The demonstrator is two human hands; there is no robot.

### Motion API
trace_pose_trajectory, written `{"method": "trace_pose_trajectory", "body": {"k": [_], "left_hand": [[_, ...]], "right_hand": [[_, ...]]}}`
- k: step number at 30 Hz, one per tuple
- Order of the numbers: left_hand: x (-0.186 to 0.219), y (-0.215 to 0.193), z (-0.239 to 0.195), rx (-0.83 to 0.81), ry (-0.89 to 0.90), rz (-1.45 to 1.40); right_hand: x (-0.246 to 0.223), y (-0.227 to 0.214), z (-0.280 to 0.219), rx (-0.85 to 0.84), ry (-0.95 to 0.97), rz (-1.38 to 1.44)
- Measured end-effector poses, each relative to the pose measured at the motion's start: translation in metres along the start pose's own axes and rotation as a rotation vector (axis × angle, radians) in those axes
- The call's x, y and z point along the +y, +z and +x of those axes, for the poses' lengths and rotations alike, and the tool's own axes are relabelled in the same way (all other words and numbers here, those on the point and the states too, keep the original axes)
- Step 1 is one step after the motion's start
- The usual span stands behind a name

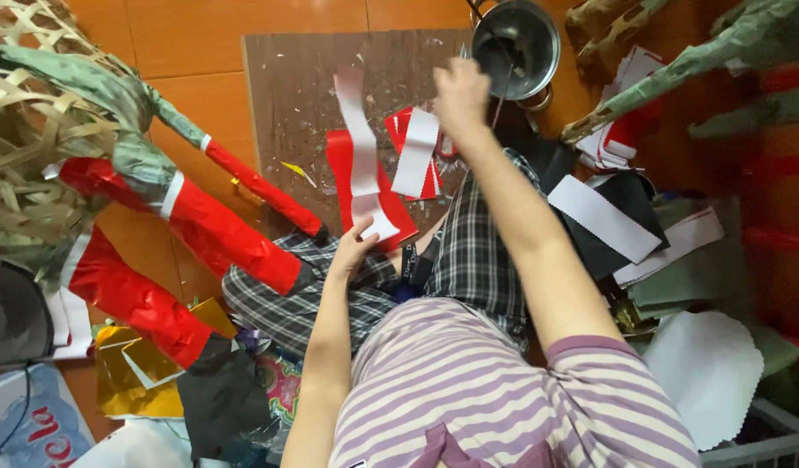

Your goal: Applying decorative paper strips and glue to a giraffe-shaped frame.

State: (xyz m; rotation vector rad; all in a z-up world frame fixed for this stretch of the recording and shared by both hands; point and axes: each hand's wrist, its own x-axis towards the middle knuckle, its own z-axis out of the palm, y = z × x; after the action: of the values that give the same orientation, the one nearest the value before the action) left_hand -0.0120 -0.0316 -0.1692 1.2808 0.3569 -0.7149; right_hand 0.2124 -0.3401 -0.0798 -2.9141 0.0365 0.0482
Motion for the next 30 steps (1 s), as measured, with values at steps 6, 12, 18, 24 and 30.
{"method": "trace_pose_trajectory", "body": {"k": [6, 12, 18, 24, 30], "left_hand": [[0.005, -0.001, 0.000, 0.119, -0.104, -0.311], [-0.017, 0.003, 0.012, 0.384, 0.111, -0.012], [-0.014, 0.005, 0.005, 0.444, 0.156, -0.091], [-0.039, -0.002, 0.015, 0.496, 0.150, -0.042], [-0.046, 0.000, 0.024, 0.584, 0.214, 0.278]], "right_hand": [[0.143, -0.018, -0.032, -0.110, 0.142, -0.413], [0.110, -0.123, -0.051, -0.093, 0.264, -0.415], [0.125, -0.070, -0.022, -0.309, 0.061, -0.295], [0.116, -0.065, -0.037, -0.144, 0.184, -0.394], [0.084, -0.089, -0.106, -0.200, 0.636, 0.808]]}}
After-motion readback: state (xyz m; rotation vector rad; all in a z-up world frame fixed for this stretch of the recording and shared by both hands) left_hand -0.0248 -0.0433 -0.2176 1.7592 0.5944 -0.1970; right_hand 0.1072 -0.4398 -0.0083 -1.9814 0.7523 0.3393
